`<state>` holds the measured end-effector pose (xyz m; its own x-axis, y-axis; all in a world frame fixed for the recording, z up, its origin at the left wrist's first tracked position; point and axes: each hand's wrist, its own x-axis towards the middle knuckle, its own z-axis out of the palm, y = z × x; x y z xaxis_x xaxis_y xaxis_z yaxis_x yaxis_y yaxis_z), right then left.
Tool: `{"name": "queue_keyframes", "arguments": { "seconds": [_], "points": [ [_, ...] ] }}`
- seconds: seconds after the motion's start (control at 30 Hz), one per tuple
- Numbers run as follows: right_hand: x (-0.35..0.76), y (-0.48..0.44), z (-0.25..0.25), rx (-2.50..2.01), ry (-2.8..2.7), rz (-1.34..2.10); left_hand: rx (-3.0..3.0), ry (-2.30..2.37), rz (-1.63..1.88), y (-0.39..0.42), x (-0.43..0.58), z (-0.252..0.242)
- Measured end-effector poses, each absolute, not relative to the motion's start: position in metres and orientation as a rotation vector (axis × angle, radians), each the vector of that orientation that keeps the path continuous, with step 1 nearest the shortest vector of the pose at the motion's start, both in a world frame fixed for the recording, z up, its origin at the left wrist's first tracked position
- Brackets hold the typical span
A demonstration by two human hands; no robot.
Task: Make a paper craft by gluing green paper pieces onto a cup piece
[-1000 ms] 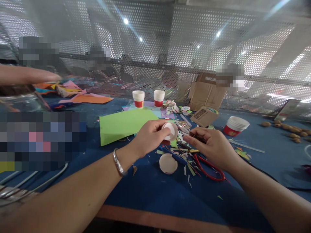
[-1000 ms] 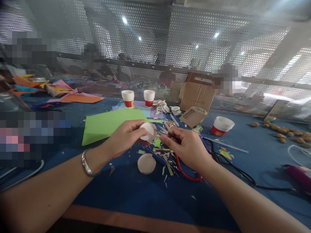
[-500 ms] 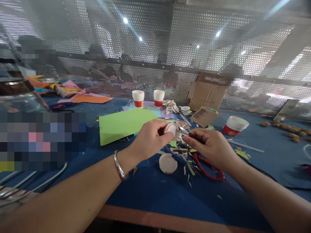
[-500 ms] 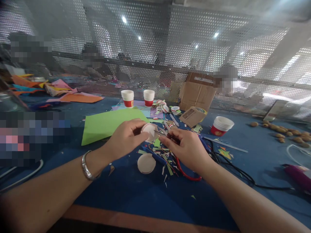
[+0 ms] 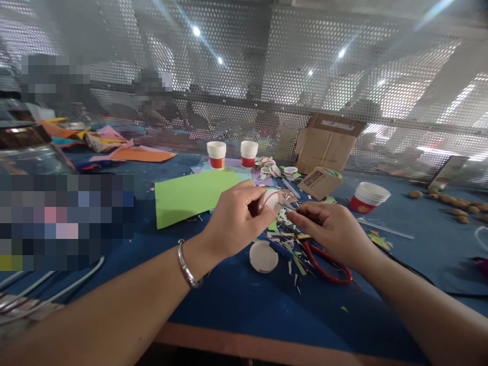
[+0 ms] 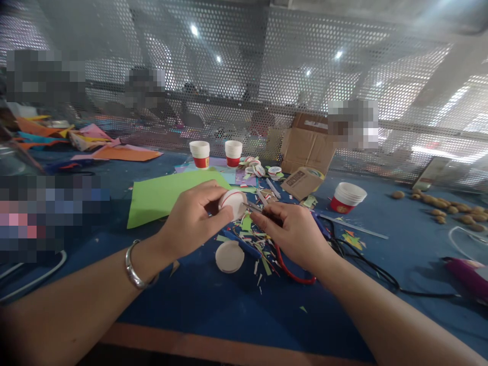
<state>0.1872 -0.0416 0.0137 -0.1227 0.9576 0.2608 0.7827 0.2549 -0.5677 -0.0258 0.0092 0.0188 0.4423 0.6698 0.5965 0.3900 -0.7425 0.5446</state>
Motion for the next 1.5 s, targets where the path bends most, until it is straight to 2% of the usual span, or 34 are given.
{"name": "queue_keyframes", "arguments": {
  "seconds": [0.7,1.17,1.5],
  "points": [
    [0.1864,-0.0417,0.0174,-1.547,-1.949,0.394,2.418,0.822,1.398,0.0055,-0.0221,0.0149],
    [0.1862,-0.0397,0.0123,-1.523,-1.917,0.531,2.183,0.918,1.277,0.0088,-0.0229,0.0123],
    [0.1832,-0.044,0.0187,-1.548,-1.95,0.501,2.173,0.919,1.263,0.0115,-0.0236,0.0113]
  ]
}}
